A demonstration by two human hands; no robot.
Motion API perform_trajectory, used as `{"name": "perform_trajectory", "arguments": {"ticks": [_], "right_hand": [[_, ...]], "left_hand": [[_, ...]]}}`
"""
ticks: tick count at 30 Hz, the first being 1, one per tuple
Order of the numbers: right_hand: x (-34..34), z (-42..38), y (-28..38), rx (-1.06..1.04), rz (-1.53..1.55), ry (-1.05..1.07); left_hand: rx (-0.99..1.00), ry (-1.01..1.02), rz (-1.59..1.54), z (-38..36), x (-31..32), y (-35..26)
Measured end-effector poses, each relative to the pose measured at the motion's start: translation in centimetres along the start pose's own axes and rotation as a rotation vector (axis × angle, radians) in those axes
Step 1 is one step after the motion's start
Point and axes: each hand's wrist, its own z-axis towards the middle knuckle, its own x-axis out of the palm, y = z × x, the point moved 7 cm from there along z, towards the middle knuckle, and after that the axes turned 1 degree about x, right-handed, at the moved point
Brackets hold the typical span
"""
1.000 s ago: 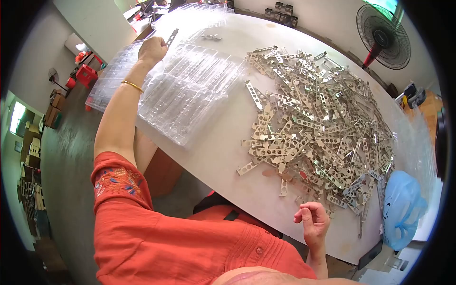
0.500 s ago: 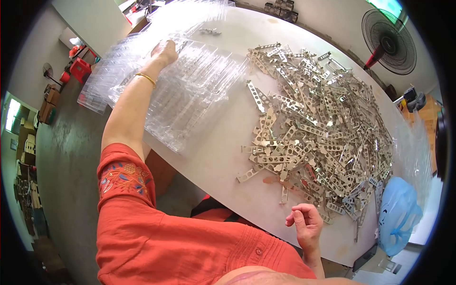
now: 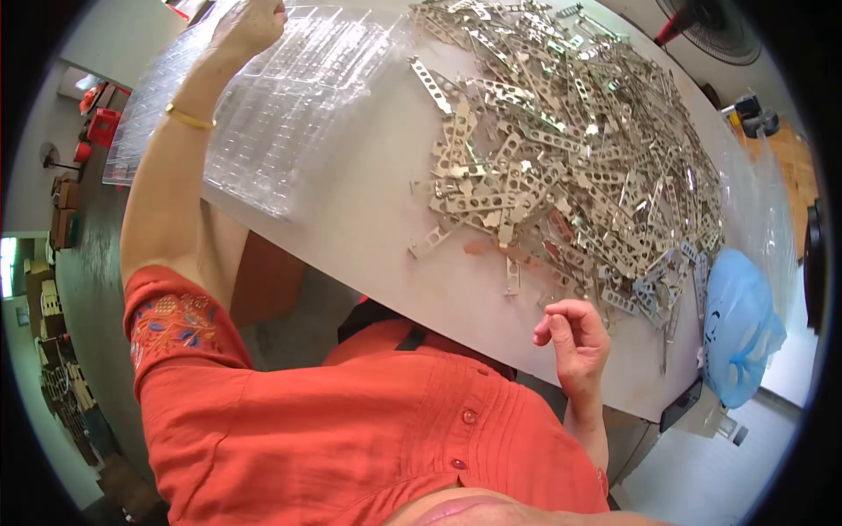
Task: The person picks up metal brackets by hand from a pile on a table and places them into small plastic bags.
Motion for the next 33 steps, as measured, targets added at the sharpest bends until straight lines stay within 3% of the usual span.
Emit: {"name": "perform_trajectory", "arguments": {"ticks": [1,3,5,9,11,14,18,21,24,33], "right_hand": [[-0.2,0.0,-0.1,0.01,-0.001,-0.014],[-0.7,-0.3,0.2,-0.025,-0.062,-0.026],[-1.1,-0.6,-0.1,-0.015,-0.026,-0.022],[-1.8,-1.6,-0.6,-0.024,-0.02,-0.067],[-2.3,-1.9,-0.8,-0.029,-0.044,-0.063],[-3.7,-2.7,-1.4,0.017,-0.03,-0.104],[-5.8,-2.9,-2.1,0.05,-0.001,-0.149],[-7.2,-2.9,-1.6,0.038,-0.007,-0.181],[-8.5,-2.6,-0.7,-0.006,-0.043,-0.234],[-9.4,-1.1,1.1,-0.005,-0.114,-0.27]], "left_hand": [[0.041,-0.097,-0.064,-1.6,-2.2,-3.5],[0.103,-0.004,-0.227,-5.8,-7.0,-11.6],[0.172,0.11,-0.28,-9.3,-7.4,-15.5],[0.473,0.109,-0.514,-17.9,-7.7,-23.1],[0.533,0.147,-0.564,-21.0,-6.4,-25.8],[0.45,0.294,-0.623,-23.5,-2.9,-27.8],[0.32,0.21,-0.644,-24.2,-0.4,-29.0],[0.225,0.297,-0.591,-24.1,0.8,-29.5],[0.272,0.208,-0.51,-23.2,1.1,-29.9],[0.318,0.249,-0.412,-21.6,2.5,-30.7]]}}
